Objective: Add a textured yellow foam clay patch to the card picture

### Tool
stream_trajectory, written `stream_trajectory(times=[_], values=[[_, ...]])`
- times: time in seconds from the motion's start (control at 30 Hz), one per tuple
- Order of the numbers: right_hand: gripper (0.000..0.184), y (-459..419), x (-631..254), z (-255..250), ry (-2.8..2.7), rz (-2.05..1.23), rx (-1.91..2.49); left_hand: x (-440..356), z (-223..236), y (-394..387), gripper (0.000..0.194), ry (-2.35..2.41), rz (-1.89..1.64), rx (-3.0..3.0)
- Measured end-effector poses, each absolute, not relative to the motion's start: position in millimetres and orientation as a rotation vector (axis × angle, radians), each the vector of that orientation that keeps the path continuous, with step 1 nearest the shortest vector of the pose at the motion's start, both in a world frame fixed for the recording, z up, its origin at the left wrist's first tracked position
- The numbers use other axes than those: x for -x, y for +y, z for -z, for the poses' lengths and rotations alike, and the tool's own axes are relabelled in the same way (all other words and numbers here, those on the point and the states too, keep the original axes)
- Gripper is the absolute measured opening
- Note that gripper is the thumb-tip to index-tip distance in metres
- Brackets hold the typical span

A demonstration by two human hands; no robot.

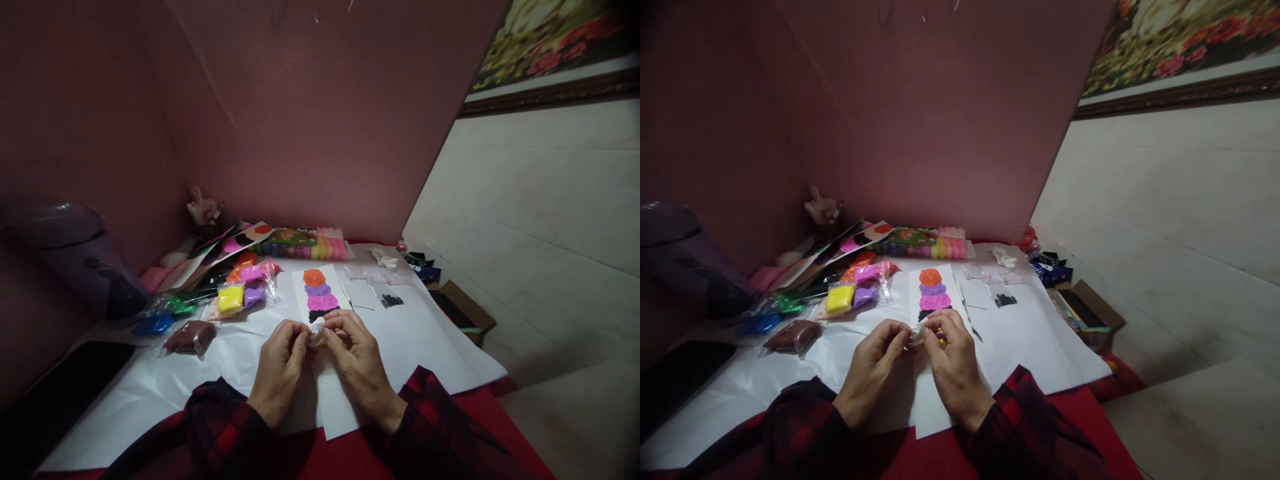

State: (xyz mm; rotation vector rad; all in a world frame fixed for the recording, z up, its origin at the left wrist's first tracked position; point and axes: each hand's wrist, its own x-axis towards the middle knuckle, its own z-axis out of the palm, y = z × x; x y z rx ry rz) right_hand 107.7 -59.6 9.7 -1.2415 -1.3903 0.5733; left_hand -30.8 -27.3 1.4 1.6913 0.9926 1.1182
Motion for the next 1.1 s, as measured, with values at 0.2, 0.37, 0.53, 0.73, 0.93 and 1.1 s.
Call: stream_trajectory(times=[0.2, 0.37, 0.53, 0.73, 0.93, 1.1], values=[[0.010, -60.7, -107.0, -9.4, -1.404, -0.498, 1.255, 30.5, -7.3, -28.4, 0.020, 0.957, -1.222, -1.734], [0.009, -62.7, -106.3, -9.0, -1.390, -0.509, 1.241, 31.0, -5.4, -29.0, 0.018, 0.914, -1.204, -1.611], [0.010, -63.5, -106.3, -9.6, -1.386, -0.483, 1.211, 30.5, -7.2, -31.2, 0.019, 0.882, -1.197, -1.516], [0.010, -62.9, -105.4, -11.1, -1.370, -0.494, 1.205, 29.8, -8.3, -32.3, 0.020, 0.884, -1.218, -1.481], [0.009, -62.8, -104.0, -12.5, -1.315, -0.568, 1.207, 29.6, -7.7, -32.1, 0.020, 0.902, -1.222, -1.485], [0.009, -59.0, -103.3, -12.7, -1.191, -0.749, 1.169, 28.8, -9.5, -31.8, 0.020, 0.904, -1.223, -1.397]])
